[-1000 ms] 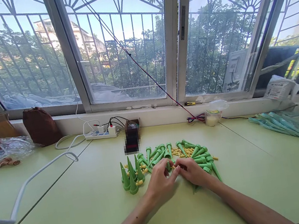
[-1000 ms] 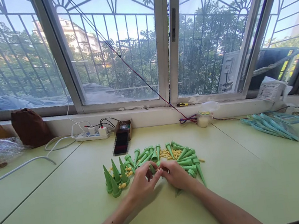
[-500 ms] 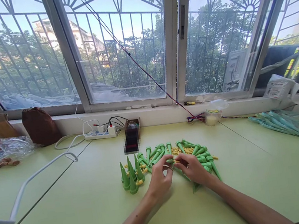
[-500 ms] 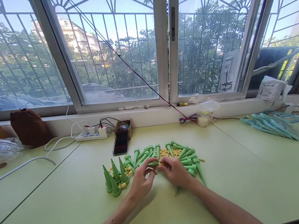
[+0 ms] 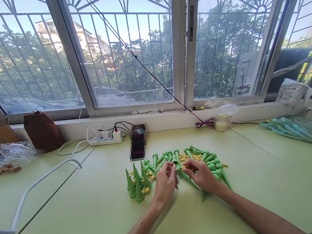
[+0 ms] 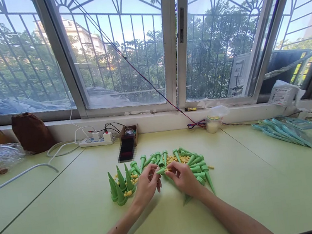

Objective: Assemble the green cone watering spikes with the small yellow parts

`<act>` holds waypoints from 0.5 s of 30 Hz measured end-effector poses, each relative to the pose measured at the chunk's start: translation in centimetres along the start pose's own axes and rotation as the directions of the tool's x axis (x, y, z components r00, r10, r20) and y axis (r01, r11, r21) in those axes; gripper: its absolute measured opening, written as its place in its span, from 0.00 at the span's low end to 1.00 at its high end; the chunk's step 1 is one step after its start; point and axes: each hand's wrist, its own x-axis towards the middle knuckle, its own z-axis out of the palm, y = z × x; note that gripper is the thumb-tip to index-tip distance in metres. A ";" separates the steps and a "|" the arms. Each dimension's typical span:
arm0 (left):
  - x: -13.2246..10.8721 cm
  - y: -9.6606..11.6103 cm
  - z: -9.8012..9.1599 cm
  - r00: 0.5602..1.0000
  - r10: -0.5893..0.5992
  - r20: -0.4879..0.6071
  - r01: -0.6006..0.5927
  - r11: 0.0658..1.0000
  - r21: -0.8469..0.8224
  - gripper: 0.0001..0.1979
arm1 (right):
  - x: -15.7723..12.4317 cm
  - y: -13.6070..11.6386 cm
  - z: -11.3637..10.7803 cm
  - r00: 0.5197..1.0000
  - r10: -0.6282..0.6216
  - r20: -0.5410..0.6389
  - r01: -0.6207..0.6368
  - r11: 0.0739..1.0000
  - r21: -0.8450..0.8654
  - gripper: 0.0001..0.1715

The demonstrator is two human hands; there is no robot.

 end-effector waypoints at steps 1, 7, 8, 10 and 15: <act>0.0 0.0 0.0 1.000 -0.021 0.002 0.021 1.000 -0.022 0.14 | 0.0 0.0 0.0 1.000 -0.004 -0.005 0.004 1.000 0.001 0.11; 0.0 0.1 0.0 0.980 -0.189 0.064 0.199 0.956 -0.217 0.20 | 0.1 0.3 0.1 1.000 -0.010 -0.005 0.010 1.000 0.016 0.11; 0.0 0.1 0.0 0.976 -0.204 0.081 0.218 0.945 -0.244 0.21 | 0.1 0.4 0.1 1.000 -0.009 -0.004 0.009 1.000 0.018 0.11; 0.1 0.0 -0.1 0.970 -0.217 0.106 0.238 0.931 -0.278 0.21 | 0.1 0.5 0.2 1.000 -0.004 0.001 0.004 1.000 0.027 0.11; 0.3 -0.4 -0.4 0.968 -0.223 0.112 0.246 0.927 -0.283 0.24 | 0.1 0.8 0.3 1.000 0.016 0.015 -0.017 0.998 0.055 0.11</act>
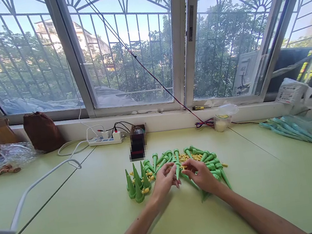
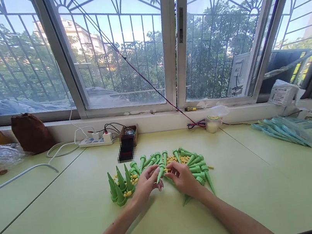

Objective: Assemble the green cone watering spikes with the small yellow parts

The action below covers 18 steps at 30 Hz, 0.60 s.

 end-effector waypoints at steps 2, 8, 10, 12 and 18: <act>0.0 0.0 -0.1 1.000 0.008 0.003 -0.008 1.000 0.014 0.25 | 0.0 0.0 0.0 1.000 0.002 0.003 -0.002 1.000 0.003 0.10; 0.2 -0.1 -0.2 0.996 0.082 0.034 -0.084 0.993 0.082 0.25 | -0.1 0.1 0.0 1.000 0.013 0.014 -0.013 1.000 -0.004 0.09; 0.2 -0.2 -0.3 0.994 0.099 0.040 -0.103 0.990 0.101 0.26 | -0.1 0.1 0.0 1.000 0.013 0.024 -0.013 1.000 -0.005 0.09; 0.2 -0.2 -0.3 0.993 0.111 0.046 -0.115 0.987 0.113 0.25 | -0.1 0.1 0.0 0.999 0.015 0.031 -0.015 1.000 0.000 0.10; 0.1 -0.2 -0.3 0.988 0.142 0.058 -0.150 0.975 0.164 0.24 | -0.1 0.4 0.0 0.999 0.019 0.048 -0.020 1.000 0.021 0.11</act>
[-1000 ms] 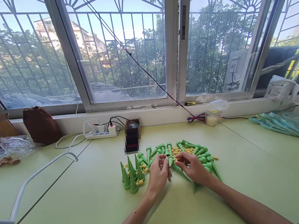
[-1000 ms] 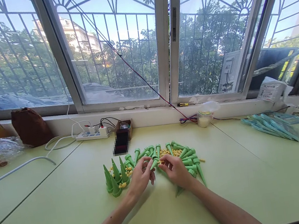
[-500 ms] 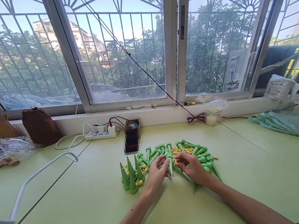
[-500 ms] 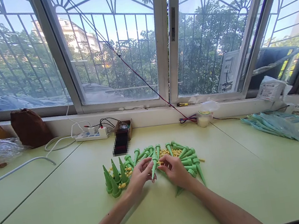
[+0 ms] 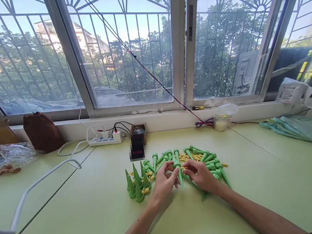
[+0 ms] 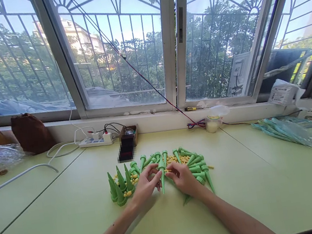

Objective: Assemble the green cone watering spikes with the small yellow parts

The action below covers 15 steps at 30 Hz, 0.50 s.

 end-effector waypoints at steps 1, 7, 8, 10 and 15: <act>0.0 0.0 0.0 1.000 0.006 0.003 -0.006 1.000 0.008 0.24 | 0.0 0.0 0.0 1.000 -0.001 0.002 0.001 1.000 -0.001 0.11; -0.2 0.2 0.1 0.999 0.021 0.031 -0.022 0.998 0.051 0.22 | 0.1 0.1 -0.1 0.999 -0.018 0.030 0.018 1.000 0.012 0.14; -0.3 0.2 0.1 0.999 0.021 0.035 -0.023 0.998 0.061 0.22 | 0.1 0.1 -0.1 0.999 -0.019 0.034 0.019 1.000 0.015 0.15; -0.5 0.3 0.2 0.999 0.022 0.045 -0.026 0.996 0.081 0.20 | 0.1 0.1 -0.2 0.999 -0.017 0.036 0.017 1.000 0.013 0.17; -0.7 0.3 0.3 0.996 0.048 0.073 -0.057 0.990 0.127 0.18 | 0.1 0.2 -0.1 0.999 0.020 0.029 -0.020 1.000 0.011 0.20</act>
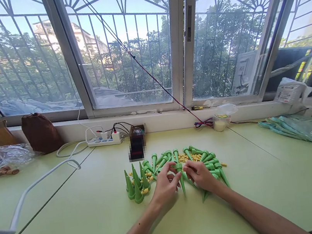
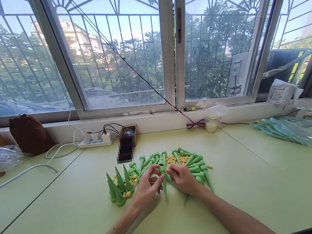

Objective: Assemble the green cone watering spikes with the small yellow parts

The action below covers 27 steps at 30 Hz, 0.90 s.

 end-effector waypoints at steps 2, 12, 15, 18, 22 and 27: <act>0.0 0.0 0.0 1.000 0.010 0.005 -0.011 1.000 0.018 0.17 | 0.0 0.0 0.0 1.000 0.007 -0.002 -0.007 1.000 0.008 0.21; -0.3 0.5 0.0 0.997 0.081 -0.009 -0.079 0.986 0.145 0.13 | -0.1 -0.3 0.0 1.000 0.019 -0.002 -0.019 1.000 0.009 0.26; -0.3 0.3 0.0 0.997 0.073 -0.002 -0.073 0.990 0.125 0.14 | -0.1 -0.1 0.1 1.000 0.006 -0.014 -0.007 1.000 -0.022 0.25; -0.1 0.1 0.0 0.999 0.046 0.009 -0.047 0.997 0.066 0.16 | 0.0 0.0 0.1 0.999 -0.034 -0.036 0.031 0.997 -0.064 0.24; 0.0 0.2 0.0 1.000 -0.003 0.018 0.003 1.000 0.019 0.19 | 0.0 -0.2 0.0 0.998 -0.043 -0.043 0.039 0.996 -0.078 0.23; 0.2 0.2 0.0 0.998 -0.024 0.058 0.020 0.998 0.063 0.17 | 0.0 -0.1 -0.1 0.998 -0.041 -0.039 0.038 0.997 -0.074 0.24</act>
